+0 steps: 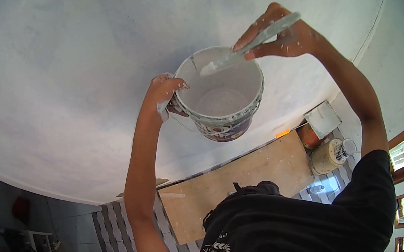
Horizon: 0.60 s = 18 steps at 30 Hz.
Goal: Applying plaster to a wall using a wide paint brush.
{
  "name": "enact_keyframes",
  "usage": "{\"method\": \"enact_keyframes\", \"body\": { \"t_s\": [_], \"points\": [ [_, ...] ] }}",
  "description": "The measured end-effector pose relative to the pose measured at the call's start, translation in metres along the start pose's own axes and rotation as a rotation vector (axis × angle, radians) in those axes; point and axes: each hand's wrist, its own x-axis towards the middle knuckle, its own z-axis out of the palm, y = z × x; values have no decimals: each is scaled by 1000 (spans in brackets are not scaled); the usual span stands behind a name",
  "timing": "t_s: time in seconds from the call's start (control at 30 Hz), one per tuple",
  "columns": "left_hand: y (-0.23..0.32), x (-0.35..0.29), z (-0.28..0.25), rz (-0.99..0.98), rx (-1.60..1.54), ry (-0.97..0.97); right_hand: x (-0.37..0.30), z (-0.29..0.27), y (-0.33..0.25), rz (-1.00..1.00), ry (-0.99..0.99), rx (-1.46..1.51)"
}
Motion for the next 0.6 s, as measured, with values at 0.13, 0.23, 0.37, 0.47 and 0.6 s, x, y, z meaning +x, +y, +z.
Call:
{"method": "enact_keyframes", "body": {
  "t_s": [0.13, 0.23, 0.37, 0.47, 0.6],
  "points": [
    [4, 3, 6, -4, 8, 7, -5, 2, 9, -99, 49, 63],
    [3, 2, 5, -14, -5, 21, -6, -1, 5, -17, 30, 73],
    [5, 2, 7, 4, -11, 30, -8, 5, 16, 13, -28, 62],
    [6, 2, 6, -8, 6, 41, -9, 8, 21, 3, 34, 133],
    [4, 5, 6, 10, 15, 44, -9, 7, 23, 10, -40, 114]
  ]
}}
